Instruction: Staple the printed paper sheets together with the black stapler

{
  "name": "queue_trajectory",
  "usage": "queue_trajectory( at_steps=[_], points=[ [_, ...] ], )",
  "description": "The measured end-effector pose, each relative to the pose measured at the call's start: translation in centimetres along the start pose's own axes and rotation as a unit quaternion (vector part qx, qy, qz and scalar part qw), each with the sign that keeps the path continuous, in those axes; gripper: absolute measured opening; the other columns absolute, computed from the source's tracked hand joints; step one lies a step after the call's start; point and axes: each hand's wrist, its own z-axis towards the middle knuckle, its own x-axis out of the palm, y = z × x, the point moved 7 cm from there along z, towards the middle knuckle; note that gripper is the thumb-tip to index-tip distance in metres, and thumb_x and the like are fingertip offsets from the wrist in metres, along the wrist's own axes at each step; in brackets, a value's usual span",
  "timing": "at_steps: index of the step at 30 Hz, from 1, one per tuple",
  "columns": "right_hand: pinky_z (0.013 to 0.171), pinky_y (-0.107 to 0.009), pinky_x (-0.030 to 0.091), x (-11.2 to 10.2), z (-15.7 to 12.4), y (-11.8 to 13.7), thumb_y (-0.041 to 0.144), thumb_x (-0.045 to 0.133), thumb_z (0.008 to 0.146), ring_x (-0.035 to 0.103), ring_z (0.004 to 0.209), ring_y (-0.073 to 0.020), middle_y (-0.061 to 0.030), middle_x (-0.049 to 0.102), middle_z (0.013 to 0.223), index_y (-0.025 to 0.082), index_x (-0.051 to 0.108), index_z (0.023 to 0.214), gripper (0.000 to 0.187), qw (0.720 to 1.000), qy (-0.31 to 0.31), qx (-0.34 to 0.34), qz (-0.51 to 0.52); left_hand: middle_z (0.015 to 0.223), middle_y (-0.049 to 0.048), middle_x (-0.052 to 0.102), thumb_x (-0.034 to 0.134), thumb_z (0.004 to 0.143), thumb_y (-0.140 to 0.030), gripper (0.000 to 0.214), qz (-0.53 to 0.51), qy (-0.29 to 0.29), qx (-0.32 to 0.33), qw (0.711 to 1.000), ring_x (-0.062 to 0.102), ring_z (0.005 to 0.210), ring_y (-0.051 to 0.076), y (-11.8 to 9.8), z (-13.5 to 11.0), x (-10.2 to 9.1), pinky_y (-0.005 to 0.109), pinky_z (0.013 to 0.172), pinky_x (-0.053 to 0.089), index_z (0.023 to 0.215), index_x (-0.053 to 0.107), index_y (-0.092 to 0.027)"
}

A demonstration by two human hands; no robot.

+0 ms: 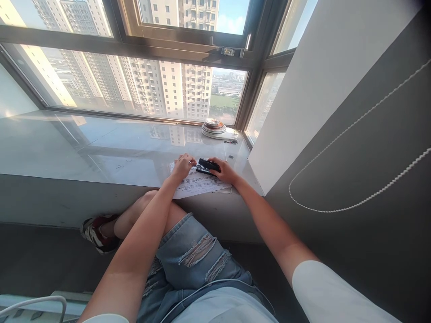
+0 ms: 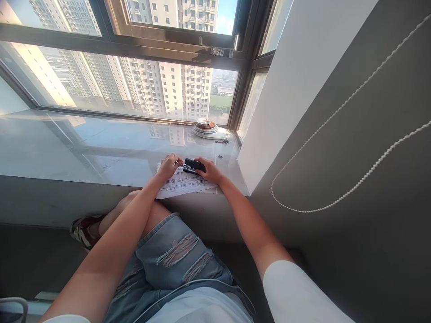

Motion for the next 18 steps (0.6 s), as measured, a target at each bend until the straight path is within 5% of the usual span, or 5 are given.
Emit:
queue_trajectory(
  at_steps=[18],
  points=[
    [0.085, -0.038, 0.05, -0.1, -0.05, 0.37, 0.039, 0.064, 0.091, 0.065, 0.095, -0.0255, -0.0099, 0.071, 0.114, 0.02, 0.061, 0.132, 0.045, 1.0, 0.005, 0.009, -0.002, 0.113, 0.0087, 0.071, 0.059, 0.097, -0.039, 0.025, -0.018, 0.014, -0.024, 0.999, 0.06, 0.113, 0.031, 0.96, -0.26, -0.04, 0.045, 0.101, 0.044, 0.104, 0.078, -0.024]
  ],
)
